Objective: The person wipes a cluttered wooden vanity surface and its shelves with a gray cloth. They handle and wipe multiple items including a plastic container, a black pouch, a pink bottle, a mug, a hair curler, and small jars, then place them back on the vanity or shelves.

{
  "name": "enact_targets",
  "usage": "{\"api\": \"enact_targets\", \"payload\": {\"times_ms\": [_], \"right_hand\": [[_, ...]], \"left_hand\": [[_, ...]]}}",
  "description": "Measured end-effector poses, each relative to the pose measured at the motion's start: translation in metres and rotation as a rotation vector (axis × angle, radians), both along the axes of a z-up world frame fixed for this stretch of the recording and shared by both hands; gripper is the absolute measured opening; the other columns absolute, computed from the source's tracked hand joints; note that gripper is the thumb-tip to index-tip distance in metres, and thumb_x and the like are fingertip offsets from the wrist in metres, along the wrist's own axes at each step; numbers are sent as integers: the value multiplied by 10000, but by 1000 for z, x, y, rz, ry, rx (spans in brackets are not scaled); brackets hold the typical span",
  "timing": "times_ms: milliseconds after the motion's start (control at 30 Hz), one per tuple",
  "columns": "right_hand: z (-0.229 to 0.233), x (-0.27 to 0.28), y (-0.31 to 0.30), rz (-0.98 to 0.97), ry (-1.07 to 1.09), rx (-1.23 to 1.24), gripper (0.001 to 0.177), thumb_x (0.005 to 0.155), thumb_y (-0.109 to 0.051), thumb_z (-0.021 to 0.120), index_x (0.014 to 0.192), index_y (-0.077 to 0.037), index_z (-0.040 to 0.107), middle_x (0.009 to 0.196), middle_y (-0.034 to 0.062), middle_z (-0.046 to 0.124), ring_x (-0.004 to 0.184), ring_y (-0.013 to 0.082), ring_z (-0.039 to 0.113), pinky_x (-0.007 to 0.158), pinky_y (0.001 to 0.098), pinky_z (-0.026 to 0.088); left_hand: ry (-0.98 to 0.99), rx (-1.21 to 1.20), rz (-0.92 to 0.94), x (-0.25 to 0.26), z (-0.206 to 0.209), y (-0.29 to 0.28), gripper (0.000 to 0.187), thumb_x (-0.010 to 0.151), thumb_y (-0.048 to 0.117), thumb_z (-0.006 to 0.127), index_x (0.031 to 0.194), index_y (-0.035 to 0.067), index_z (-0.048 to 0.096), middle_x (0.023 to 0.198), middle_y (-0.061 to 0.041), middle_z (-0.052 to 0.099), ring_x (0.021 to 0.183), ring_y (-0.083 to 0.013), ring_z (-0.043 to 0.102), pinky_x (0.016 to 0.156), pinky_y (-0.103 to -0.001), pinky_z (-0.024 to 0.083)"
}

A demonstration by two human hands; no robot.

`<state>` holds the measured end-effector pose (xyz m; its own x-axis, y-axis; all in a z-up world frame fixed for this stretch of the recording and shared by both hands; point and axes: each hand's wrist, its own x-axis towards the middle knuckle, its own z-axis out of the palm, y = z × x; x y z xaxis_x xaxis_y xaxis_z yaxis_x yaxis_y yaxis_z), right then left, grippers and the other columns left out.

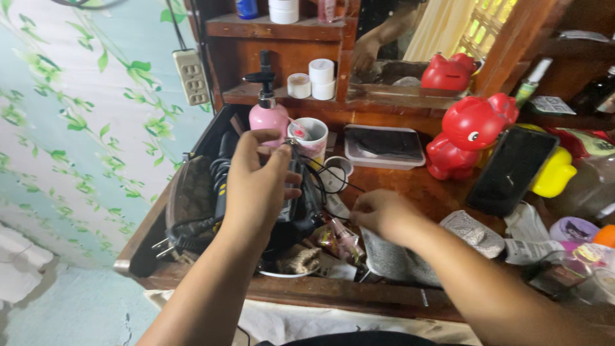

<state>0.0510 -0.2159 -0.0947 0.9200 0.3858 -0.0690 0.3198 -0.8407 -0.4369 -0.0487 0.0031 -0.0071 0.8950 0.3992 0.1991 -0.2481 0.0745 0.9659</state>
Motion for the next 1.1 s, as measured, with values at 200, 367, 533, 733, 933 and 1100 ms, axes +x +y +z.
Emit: {"api": "enact_targets", "payload": {"times_ms": [200, 367, 533, 733, 933, 1100], "right_hand": [[-20, -1, 28, 67, 48, -197, 425, 750, -444, 748, 969, -85, 810, 957, 172, 768, 929, 314, 735, 863, 424, 557], [5, -1, 17, -199, 86, 124, 439, 862, -469, 701, 916, -41, 780, 797, 145, 761, 722, 249, 733, 695, 395, 558], [56, -31, -8, -236, 368, 1060, 216, 903, -296, 633, 985, -131, 745, 872, -6, 751, 748, 82, 696, 649, 254, 545], [51, -40, -33, -72, 433, 1276, 335, 1014, -360, 682, 1071, -34, 730, 957, 80, 726, 819, 184, 669, 714, 322, 520], [-27, -22, -55, 86, -50, 329, 658, 695, -247, 888, 1274, -46, 647, 1166, 87, 698, 1090, 245, 653, 914, 350, 471], [-20, -23, -63, -226, 84, 635, 344, 792, -118, 721, 1127, -39, 726, 1054, 108, 774, 967, 234, 719, 888, 363, 547]], "left_hand": [[1, 14, -73, -4, -6, 0, 183, 934, 187, 623, 1085, 84, 630, 856, -1, 637, 673, -110, 645, 551, -247, 499], [-76, 76, -172, -3, -19, -9, 179, 961, 183, 630, 1060, 46, 687, 829, -26, 652, 685, -99, 600, 576, -260, 470], [-343, 491, -150, -11, -13, -30, 246, 947, 213, 646, 1066, -2, 663, 889, -49, 665, 751, -85, 621, 639, -264, 512], [125, 408, -430, -4, -7, -54, 273, 971, 279, 594, 885, 22, 632, 670, -50, 624, 543, -114, 569, 501, -308, 472], [222, 86, -480, 13, -27, -58, 321, 1020, 318, 533, 868, 36, 544, 645, -40, 577, 506, -137, 533, 476, -313, 450], [250, 69, -469, 15, -35, -60, 303, 1020, 334, 521, 906, 57, 567, 694, -49, 570, 538, -137, 547, 507, -307, 474]]}}
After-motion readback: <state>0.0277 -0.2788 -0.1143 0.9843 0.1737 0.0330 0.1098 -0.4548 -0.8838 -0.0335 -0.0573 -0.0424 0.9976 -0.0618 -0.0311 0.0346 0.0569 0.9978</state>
